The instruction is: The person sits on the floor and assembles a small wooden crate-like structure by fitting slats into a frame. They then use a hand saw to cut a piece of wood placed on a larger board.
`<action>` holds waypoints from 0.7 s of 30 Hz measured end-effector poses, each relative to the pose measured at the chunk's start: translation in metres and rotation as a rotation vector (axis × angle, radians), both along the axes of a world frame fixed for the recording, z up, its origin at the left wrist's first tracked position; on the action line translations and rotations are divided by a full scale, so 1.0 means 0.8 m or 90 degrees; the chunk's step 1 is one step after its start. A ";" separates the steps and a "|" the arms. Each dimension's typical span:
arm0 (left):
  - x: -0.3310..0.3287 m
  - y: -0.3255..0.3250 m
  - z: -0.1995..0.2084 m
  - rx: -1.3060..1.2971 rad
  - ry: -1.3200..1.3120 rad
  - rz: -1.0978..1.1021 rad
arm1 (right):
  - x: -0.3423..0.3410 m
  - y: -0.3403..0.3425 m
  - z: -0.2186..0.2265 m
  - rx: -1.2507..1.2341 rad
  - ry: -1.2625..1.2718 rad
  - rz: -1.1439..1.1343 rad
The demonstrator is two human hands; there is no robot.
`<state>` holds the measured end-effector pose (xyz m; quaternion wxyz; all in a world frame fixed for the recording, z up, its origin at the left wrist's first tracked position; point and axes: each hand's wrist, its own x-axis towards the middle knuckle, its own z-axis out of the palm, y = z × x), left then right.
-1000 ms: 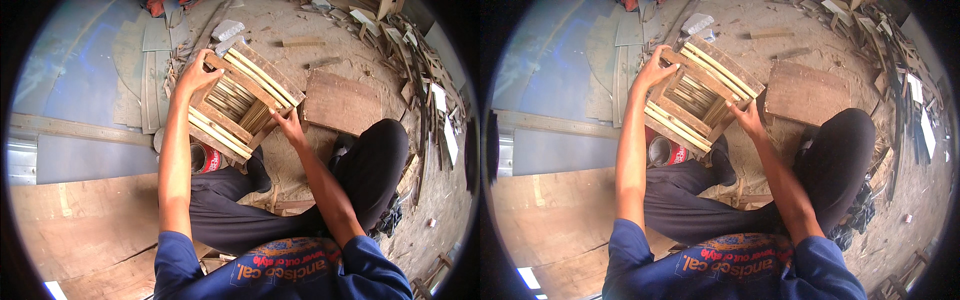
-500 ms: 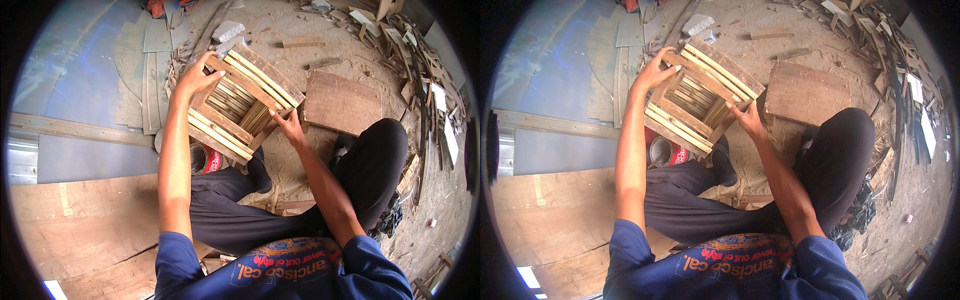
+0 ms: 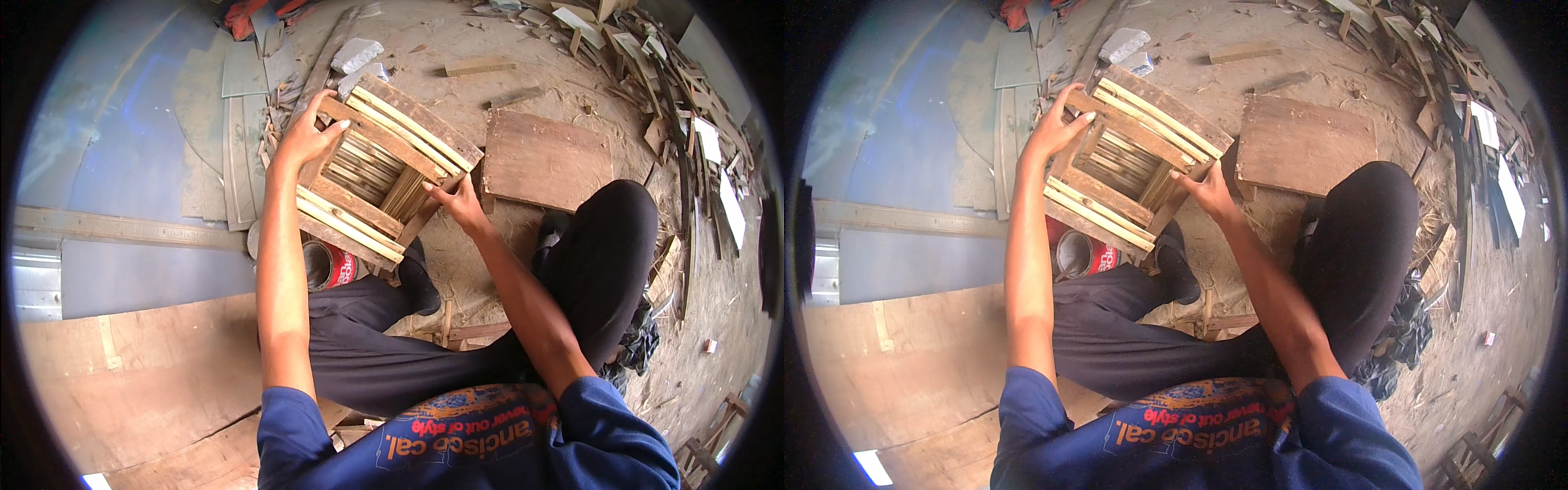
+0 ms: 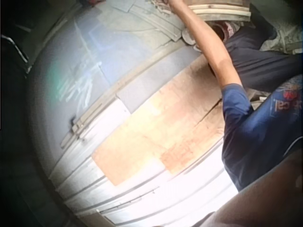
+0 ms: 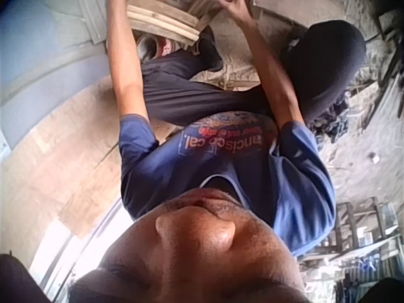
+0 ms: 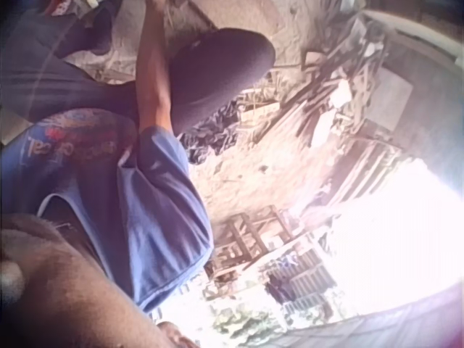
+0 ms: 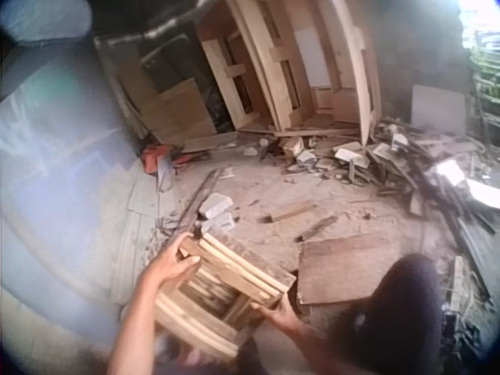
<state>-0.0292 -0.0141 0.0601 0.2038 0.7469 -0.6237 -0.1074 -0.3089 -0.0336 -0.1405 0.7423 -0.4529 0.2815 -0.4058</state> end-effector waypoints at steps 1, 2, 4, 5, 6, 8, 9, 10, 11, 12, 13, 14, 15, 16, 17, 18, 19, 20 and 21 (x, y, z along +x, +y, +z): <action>-0.004 -0.002 0.001 0.004 -0.001 0.005 | -0.001 -0.002 -0.002 -0.004 0.009 -0.002; -0.007 -0.004 0.002 0.008 -0.002 0.010 | -0.003 -0.004 -0.004 -0.008 0.019 -0.004; -0.006 -0.004 0.003 0.008 0.003 0.006 | -0.004 -0.003 -0.001 -0.011 0.023 -0.006; -0.006 -0.005 0.003 0.007 0.003 0.004 | -0.004 -0.003 0.001 -0.012 0.026 -0.007; -0.003 -0.004 0.002 0.006 0.002 0.004 | -0.004 -0.002 0.004 -0.002 0.018 -0.001; 0.004 -0.004 -0.002 -0.007 -0.010 -0.003 | -0.002 0.000 0.009 0.019 0.003 0.011; 0.004 -0.007 -0.003 -0.015 -0.015 -0.010 | -0.003 -0.002 0.006 0.014 0.015 0.007; 0.004 -0.008 -0.005 -0.018 -0.011 -0.012 | -0.002 -0.003 0.003 0.009 0.027 0.003; 0.005 -0.010 -0.006 -0.021 -0.007 -0.014 | -0.002 -0.005 0.001 0.004 0.039 -0.001; 0.007 -0.010 -0.006 -0.023 -0.005 -0.014 | 0.000 -0.005 -0.001 -0.009 0.033 -0.015; 0.009 -0.011 -0.007 -0.020 0.004 -0.020 | 0.001 -0.005 -0.004 -0.022 0.028 -0.029; 0.011 -0.013 -0.008 -0.018 0.012 -0.025 | 0.003 -0.006 -0.006 -0.034 0.023 -0.042; 0.013 -0.013 -0.005 -0.015 0.020 -0.030 | 0.006 -0.006 -0.008 -0.036 0.021 -0.050; 0.014 -0.014 -0.003 -0.007 0.023 -0.025 | 0.007 -0.006 -0.010 -0.039 0.019 -0.057; 0.015 -0.016 -0.003 0.002 0.027 -0.020 | 0.008 -0.006 -0.013 -0.041 0.017 -0.064; 0.011 -0.016 -0.001 0.012 0.031 -0.015 | 0.009 -0.007 -0.014 -0.044 0.017 -0.069; 0.008 -0.015 0.004 0.042 0.046 -0.005 | 0.010 -0.007 -0.016 -0.048 0.017 -0.074; 0.008 -0.016 0.007 0.058 0.050 -0.002 | 0.011 -0.007 -0.018 -0.052 0.017 -0.080; 0.008 -0.019 0.012 0.073 0.054 0.002 | 0.012 -0.008 -0.018 -0.058 0.020 -0.079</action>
